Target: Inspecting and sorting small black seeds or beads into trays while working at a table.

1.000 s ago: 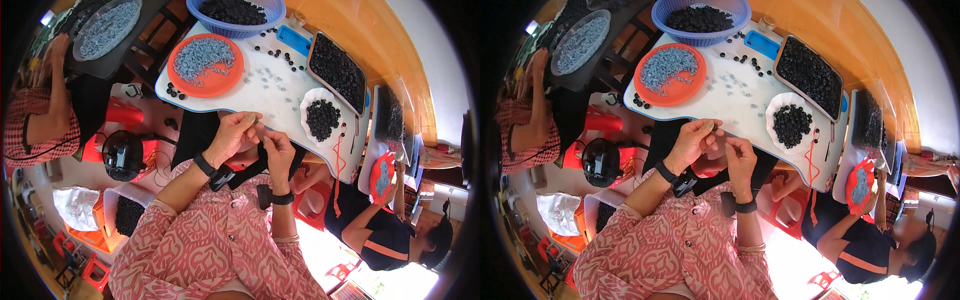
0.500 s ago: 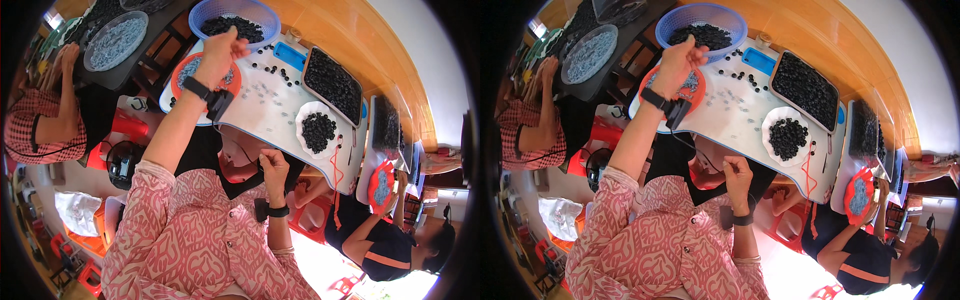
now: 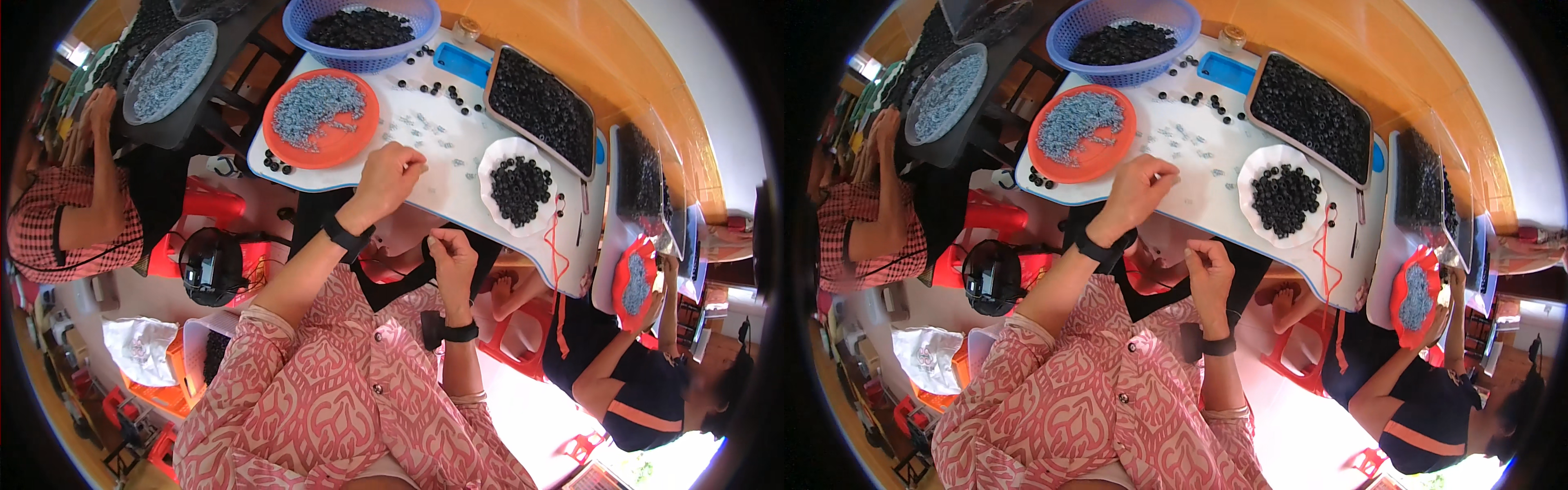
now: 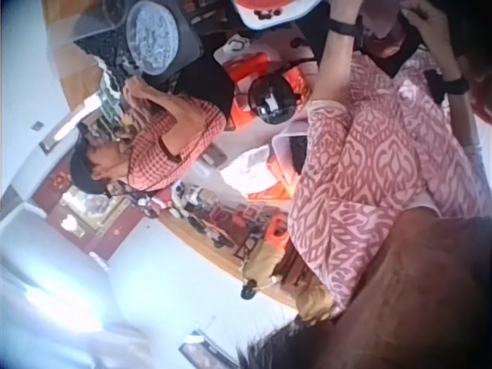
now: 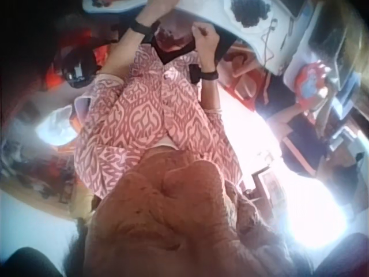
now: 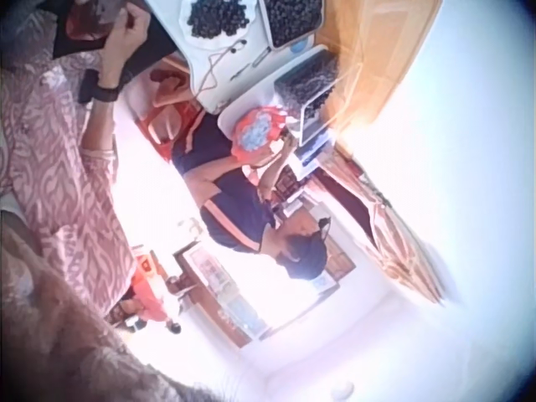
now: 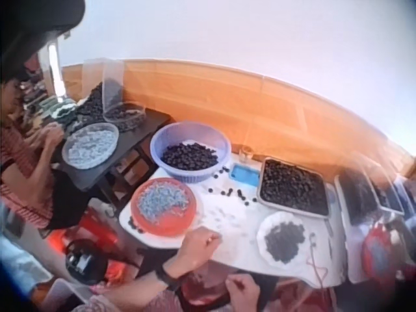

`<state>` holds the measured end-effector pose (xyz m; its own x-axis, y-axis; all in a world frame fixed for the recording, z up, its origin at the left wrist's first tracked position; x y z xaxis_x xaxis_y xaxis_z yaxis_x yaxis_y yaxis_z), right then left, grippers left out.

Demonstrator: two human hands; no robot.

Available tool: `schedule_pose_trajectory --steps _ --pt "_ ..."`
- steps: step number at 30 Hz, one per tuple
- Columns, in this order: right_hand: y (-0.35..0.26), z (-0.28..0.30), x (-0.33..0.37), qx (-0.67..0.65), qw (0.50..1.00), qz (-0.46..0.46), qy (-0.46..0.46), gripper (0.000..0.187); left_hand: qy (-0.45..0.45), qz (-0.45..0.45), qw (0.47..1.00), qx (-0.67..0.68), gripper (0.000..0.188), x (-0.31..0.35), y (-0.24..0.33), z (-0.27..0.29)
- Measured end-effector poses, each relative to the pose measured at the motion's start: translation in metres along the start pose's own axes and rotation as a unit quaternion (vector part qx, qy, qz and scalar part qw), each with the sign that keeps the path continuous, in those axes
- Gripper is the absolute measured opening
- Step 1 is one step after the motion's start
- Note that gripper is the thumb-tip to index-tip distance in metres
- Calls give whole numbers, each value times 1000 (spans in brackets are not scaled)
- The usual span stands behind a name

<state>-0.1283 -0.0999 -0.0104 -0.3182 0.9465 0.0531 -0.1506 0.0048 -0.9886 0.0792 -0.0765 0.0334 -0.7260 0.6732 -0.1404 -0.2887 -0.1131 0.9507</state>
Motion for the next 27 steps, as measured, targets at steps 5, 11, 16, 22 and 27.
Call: schedule_pose_trajectory --steps 5,11,16,22,27 --pt "7 4 2 7 1000 1 10 9 0 -162 972 -169 16 23 -3 -28" --pt "6 3 4 7 1000 -4 13 10 -26 -205 951 -231 10 32 6 -35" --pt "6 2 4 -34 998 -42 19 15 -6 -218 958 -185 9 45 5 -35" --pt "-10 16 -6 -62 993 32 92 26 -162 169 954 187 15 64 14 -45" --pt "-23 20 -11 -72 993 39 83 25 -208 216 921 248 19 73 11 -56"
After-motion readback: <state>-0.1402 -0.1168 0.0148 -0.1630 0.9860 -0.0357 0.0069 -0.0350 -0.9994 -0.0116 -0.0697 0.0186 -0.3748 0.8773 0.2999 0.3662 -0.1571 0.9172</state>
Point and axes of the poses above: each hand's wrist, its own x-axis away from the middle knuckle, its own z-axis out of the back of the hand, y = z × x, the point moved 4 cm from there along -x, towards the middle knuckle, and after that the axes turned 12 degrees about y, right-handed, at the moved point
